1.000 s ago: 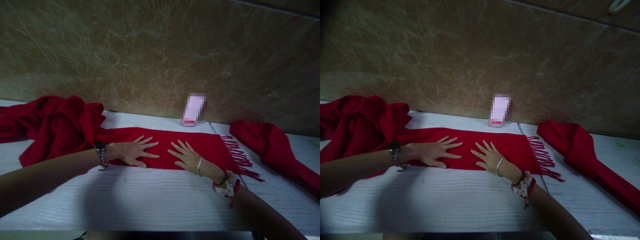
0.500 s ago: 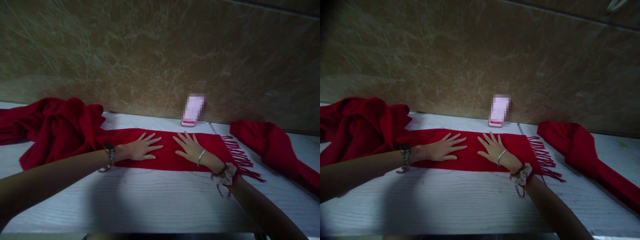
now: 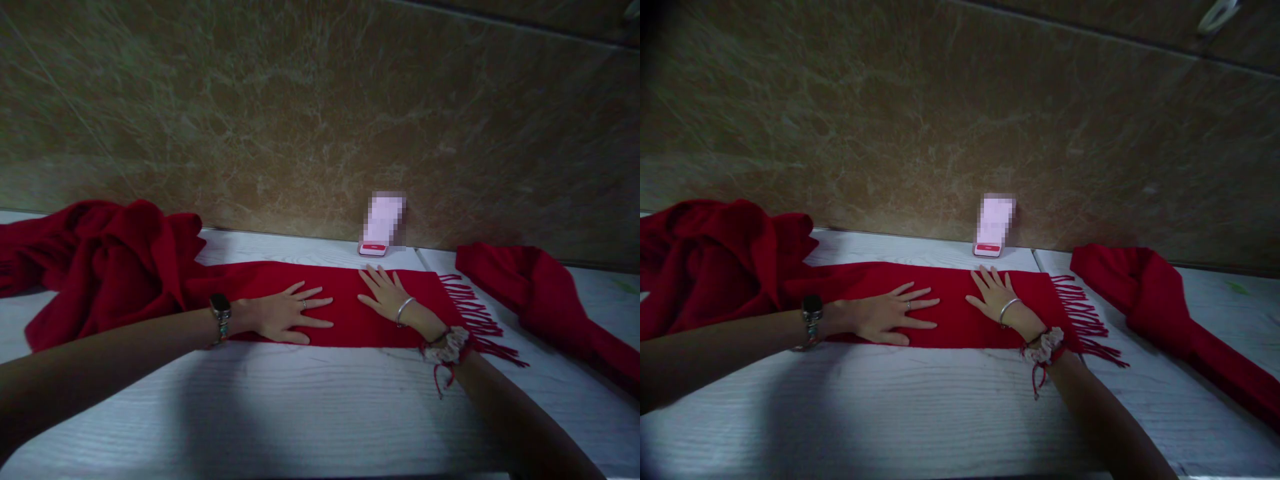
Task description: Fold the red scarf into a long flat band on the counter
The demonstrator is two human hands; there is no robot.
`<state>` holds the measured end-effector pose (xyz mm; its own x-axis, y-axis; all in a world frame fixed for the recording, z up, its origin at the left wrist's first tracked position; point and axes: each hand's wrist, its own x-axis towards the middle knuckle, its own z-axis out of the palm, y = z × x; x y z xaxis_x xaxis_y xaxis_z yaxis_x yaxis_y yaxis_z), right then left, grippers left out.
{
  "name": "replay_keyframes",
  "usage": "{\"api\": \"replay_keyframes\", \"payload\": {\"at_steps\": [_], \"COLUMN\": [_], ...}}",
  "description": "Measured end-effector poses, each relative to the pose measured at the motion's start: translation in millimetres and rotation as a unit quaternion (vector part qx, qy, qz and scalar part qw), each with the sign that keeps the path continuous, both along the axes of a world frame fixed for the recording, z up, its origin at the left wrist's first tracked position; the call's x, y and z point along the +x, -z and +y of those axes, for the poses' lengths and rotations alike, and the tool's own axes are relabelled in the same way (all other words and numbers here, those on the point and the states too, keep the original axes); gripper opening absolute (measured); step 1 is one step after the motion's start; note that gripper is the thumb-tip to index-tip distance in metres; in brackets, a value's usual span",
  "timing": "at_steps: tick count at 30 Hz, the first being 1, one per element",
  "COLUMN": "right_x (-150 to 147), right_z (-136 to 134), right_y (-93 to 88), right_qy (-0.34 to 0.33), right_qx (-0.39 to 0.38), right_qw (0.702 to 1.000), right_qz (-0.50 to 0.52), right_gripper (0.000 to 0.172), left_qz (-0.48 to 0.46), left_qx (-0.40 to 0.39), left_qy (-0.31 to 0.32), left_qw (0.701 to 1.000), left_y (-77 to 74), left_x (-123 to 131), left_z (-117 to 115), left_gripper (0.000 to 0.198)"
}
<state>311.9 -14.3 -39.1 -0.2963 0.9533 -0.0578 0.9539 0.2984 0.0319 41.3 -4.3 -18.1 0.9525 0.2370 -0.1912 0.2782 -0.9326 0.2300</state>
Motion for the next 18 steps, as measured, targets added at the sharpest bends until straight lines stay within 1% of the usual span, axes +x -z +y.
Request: {"api": "replay_keyframes", "payload": {"at_steps": [5, 8, 10, 12, 14, 16, 18], "right_x": [9.2, 9.3, 4.2, -5.6, -17.8, -28.0, -32.9], "right_z": [2.3, 2.4, -0.3, -5.9, -13.3, -20.2, -24.4], "right_y": [13.2, 10.6, 4.2, -2.6, -6.5, -6.1, -2.7], "right_qy": [-0.006, -0.007, -0.008, -0.017, -0.040, -0.061, -0.073], "right_qx": [0.009, 0.003, 0.011, 0.025, 0.018, -0.010, -0.035], "right_qw": [1.000, 1.000, 1.000, 1.000, 0.999, 0.998, 0.997], "right_qz": [-0.011, -0.005, -0.002, 0.003, 0.009, 0.011, 0.011], "right_gripper": [0.064, 0.064, 0.063, 0.063, 0.065, 0.067, 0.070], "left_qz": [-0.010, -0.003, -0.006, -0.015, -0.008, 0.009, 0.018], "left_qx": [-0.049, -0.061, -0.034, 0.013, 0.054, 0.074, 0.086], "left_qy": [-0.004, -0.012, -0.043, -0.107, -0.167, -0.193, -0.190], "left_qw": [0.999, 0.998, 0.998, 0.994, 0.984, 0.978, 0.978], "left_y": [-4.7, -9.0, -9.2, -5.8, 1.0, 9.5, 16.7], "left_x": [-8.7, -16.3, -21.3, -26.1, -30.9, -35.6, -40.0], "left_z": [-3.2, 0.1, 6.5, 14.7, 22.1, 26.5, 27.5], "left_gripper": [0.040, 0.042, 0.046, 0.049, 0.051, 0.053, 0.054]}}
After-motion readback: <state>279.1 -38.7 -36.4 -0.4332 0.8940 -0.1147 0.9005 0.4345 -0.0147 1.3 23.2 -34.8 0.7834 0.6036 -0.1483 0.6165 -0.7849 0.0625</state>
